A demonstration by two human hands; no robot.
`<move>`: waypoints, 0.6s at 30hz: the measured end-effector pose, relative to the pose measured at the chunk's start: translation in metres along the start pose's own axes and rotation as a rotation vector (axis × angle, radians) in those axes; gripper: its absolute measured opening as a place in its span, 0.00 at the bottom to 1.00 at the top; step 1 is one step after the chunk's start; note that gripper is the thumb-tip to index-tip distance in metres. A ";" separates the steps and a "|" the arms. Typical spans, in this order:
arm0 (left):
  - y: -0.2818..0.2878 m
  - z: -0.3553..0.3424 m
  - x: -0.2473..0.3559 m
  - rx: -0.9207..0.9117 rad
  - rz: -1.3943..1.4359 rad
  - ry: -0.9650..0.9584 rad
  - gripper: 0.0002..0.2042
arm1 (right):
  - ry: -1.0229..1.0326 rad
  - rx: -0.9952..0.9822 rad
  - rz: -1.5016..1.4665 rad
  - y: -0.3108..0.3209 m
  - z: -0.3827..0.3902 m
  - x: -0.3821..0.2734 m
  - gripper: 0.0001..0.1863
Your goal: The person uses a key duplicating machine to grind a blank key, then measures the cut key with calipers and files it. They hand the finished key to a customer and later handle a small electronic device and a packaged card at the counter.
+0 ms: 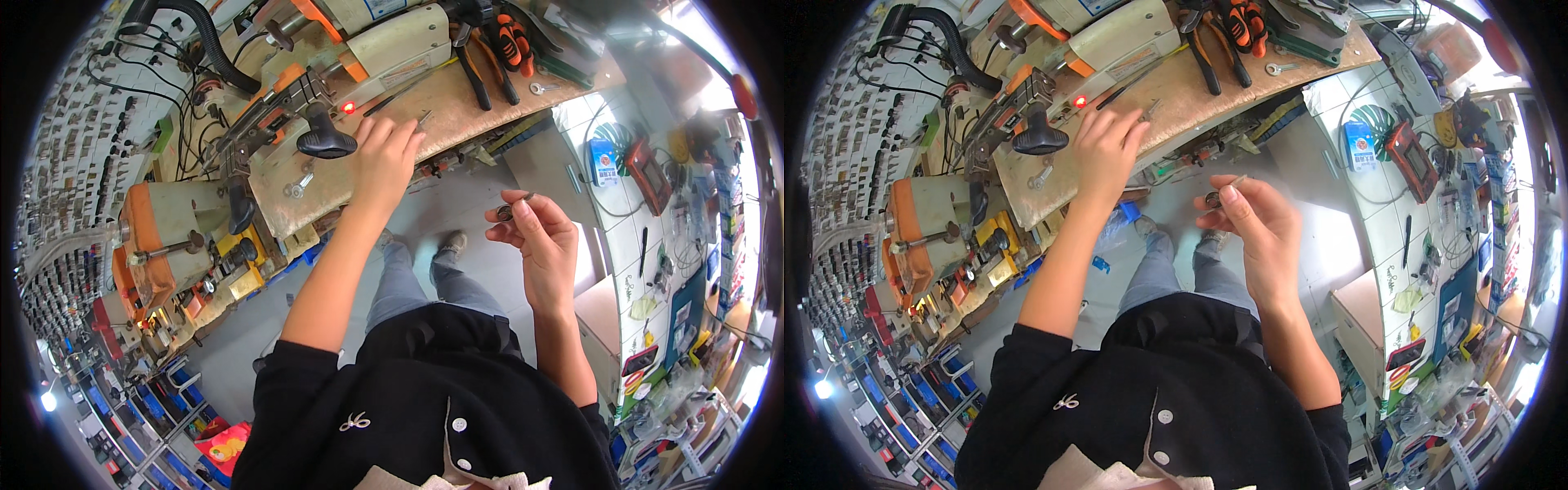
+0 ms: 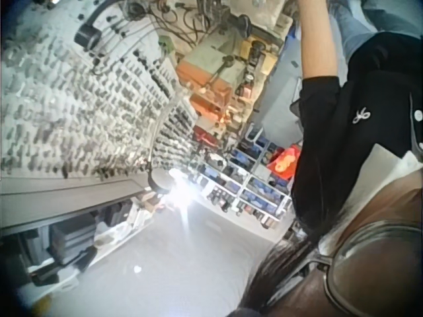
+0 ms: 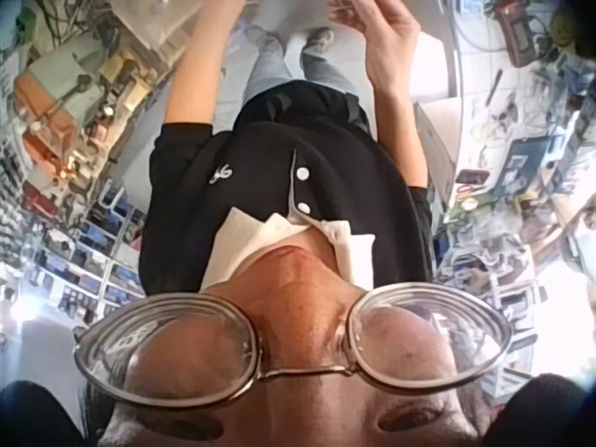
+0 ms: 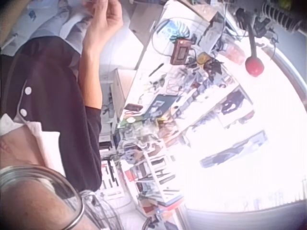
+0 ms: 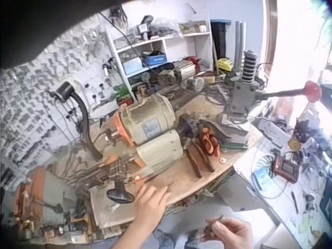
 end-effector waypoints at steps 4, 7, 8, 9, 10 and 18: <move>0.021 0.023 0.027 -0.206 0.511 0.366 0.07 | 0.147 -0.094 0.046 -0.014 -0.005 -0.011 0.07; 0.010 0.045 0.055 -0.363 1.087 0.732 0.10 | 0.159 -0.246 -0.006 -0.033 -0.006 -0.008 0.06; 0.010 0.049 0.055 -0.352 1.145 0.810 0.10 | 0.171 -0.268 0.030 -0.036 -0.008 -0.010 0.07; 0.009 0.052 0.055 -0.349 1.204 0.880 0.10 | 0.182 -0.292 0.063 -0.039 -0.010 -0.013 0.09; 0.008 0.055 0.053 -0.347 1.262 0.951 0.11 | 0.191 -0.316 0.096 -0.042 -0.014 -0.018 0.11; 0.027 0.058 0.036 -0.117 1.483 1.121 0.09 | 0.880 0.358 1.341 -0.044 -0.161 -0.111 0.23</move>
Point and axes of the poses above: each hand's wrist, its own z-axis away from the middle knuckle, its own y-axis out of the back of the hand, x = y × z, the point moved 8 cm from there along -z, towards the middle knuckle, and after that the axes turned 8 degrees about x, right-handed, at the moved point
